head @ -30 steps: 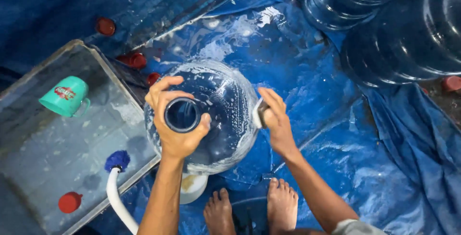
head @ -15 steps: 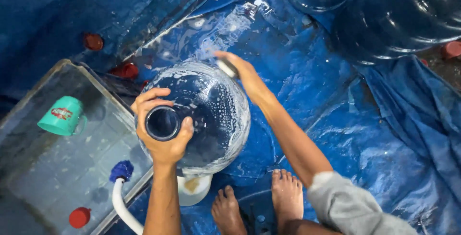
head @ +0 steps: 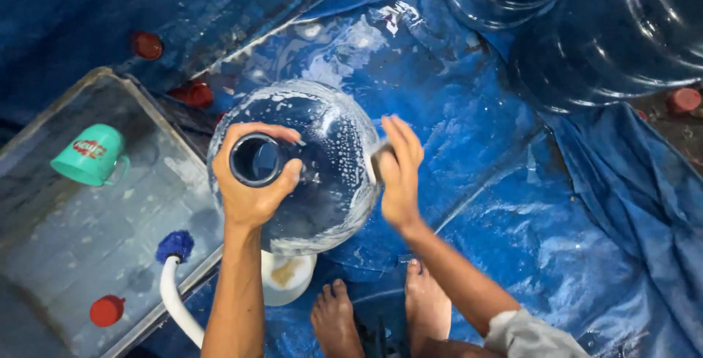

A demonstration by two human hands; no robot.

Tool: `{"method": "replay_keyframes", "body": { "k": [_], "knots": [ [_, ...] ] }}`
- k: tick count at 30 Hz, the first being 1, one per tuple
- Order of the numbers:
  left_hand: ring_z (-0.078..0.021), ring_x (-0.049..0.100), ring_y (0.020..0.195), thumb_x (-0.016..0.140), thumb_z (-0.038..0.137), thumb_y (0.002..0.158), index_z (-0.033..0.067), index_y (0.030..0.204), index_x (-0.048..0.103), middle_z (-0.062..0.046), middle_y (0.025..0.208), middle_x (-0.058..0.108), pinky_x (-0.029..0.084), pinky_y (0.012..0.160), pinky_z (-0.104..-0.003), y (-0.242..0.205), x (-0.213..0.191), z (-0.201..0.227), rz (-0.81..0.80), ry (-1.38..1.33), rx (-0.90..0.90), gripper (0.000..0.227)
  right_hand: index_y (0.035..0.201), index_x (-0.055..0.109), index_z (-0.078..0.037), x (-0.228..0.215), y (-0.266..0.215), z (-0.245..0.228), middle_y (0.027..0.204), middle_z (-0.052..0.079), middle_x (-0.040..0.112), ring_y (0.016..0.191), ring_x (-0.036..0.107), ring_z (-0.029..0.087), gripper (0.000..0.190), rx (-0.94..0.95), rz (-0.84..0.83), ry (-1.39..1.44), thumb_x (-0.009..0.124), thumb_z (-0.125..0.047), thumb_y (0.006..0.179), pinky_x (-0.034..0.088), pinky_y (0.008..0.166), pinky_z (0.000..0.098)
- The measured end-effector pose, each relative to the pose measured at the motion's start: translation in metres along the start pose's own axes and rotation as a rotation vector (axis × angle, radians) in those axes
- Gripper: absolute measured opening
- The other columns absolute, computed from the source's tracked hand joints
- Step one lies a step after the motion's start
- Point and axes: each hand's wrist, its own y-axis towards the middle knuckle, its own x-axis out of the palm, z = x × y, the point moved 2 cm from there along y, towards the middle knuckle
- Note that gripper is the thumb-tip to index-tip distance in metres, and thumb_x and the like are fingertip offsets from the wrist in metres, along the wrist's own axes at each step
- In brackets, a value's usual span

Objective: The person scrubs the exterior of a large blue water jug with a soapy sponge, then rinses it using a hose. The person also uses a green cup to pour water over the jug during the cleaning process.

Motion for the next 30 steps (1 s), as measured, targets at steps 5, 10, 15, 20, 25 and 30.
{"method": "replay_keyframes", "body": {
  "k": [5, 10, 15, 20, 25, 30],
  "knots": [
    [-0.0349, 0.077, 0.088, 0.084, 0.007, 0.077, -0.0064, 0.096, 0.064, -0.020, 0.085, 0.073, 0.057, 0.088, -0.041, -0.006, 0.005, -0.003, 0.054, -0.058, 0.033, 0.030, 0.153, 0.052, -0.023, 0.017, 0.020, -0.030, 0.153, 0.008, 0.044, 0.145, 0.025, 0.037, 0.057, -0.547, -0.169, -0.371, 0.041, -0.053, 0.106, 0.015, 0.126, 0.0538],
    [-0.0295, 0.077, 0.083, 0.085, 0.006, 0.076, -0.0019, 0.096, 0.066, -0.016, 0.083, 0.073, 0.058, 0.084, -0.039, -0.006, 0.008, 0.000, 0.125, -0.049, 0.018, 0.029, 0.131, 0.072, -0.024, 0.024, -0.002, -0.009, 0.132, 0.008, 0.067, 0.121, 0.051, 0.042, 0.053, -0.816, -0.224, -0.310, 0.058, -0.054, 0.090, 0.036, 0.111, 0.0578],
    [-0.0238, 0.075, 0.083, 0.084, 0.005, 0.071, 0.0066, 0.099, 0.066, -0.010, 0.084, 0.074, 0.058, 0.084, -0.036, 0.000, 0.033, 0.005, 0.331, 0.052, -0.053, 0.033, 0.150, 0.055, -0.012, 0.004, 0.033, -0.027, 0.151, 0.013, 0.052, 0.136, 0.045, 0.040, 0.055, -0.583, -0.098, -0.405, 0.058, -0.040, 0.102, 0.027, 0.120, 0.0538],
    [-0.0257, 0.066, 0.104, 0.090, 0.009, 0.072, 0.0009, 0.118, 0.062, -0.019, 0.107, 0.069, 0.051, 0.098, -0.043, 0.009, 0.056, 0.016, 0.483, -0.019, -0.264, 0.054, 0.143, 0.063, -0.019, 0.004, 0.035, -0.031, 0.139, 0.013, 0.061, 0.128, 0.052, 0.040, 0.067, -0.693, -0.219, -0.315, 0.069, -0.057, 0.089, 0.035, 0.115, 0.0572],
    [-0.0304, 0.064, 0.114, 0.087, 0.009, 0.077, 0.0001, 0.124, 0.058, -0.022, 0.115, 0.066, 0.048, 0.103, -0.047, -0.002, 0.046, 0.009, 0.325, -0.067, -0.297, 0.055, 0.158, 0.045, -0.020, -0.006, 0.034, -0.023, 0.163, 0.011, 0.041, 0.143, 0.039, 0.038, 0.076, -0.473, -0.184, -0.372, 0.070, -0.049, 0.092, 0.026, 0.122, 0.0551],
    [-0.0367, 0.056, 0.130, 0.076, 0.011, 0.088, 0.0003, 0.144, 0.046, -0.026, 0.133, 0.059, 0.039, 0.114, -0.053, -0.011, 0.038, 0.005, 0.125, -0.129, -0.312, 0.065, 0.148, 0.059, -0.018, -0.007, 0.030, -0.014, 0.154, 0.019, 0.051, 0.140, 0.043, 0.044, 0.073, -0.681, -0.217, -0.334, 0.069, -0.057, 0.087, 0.024, 0.121, 0.0595]
  ]
}}
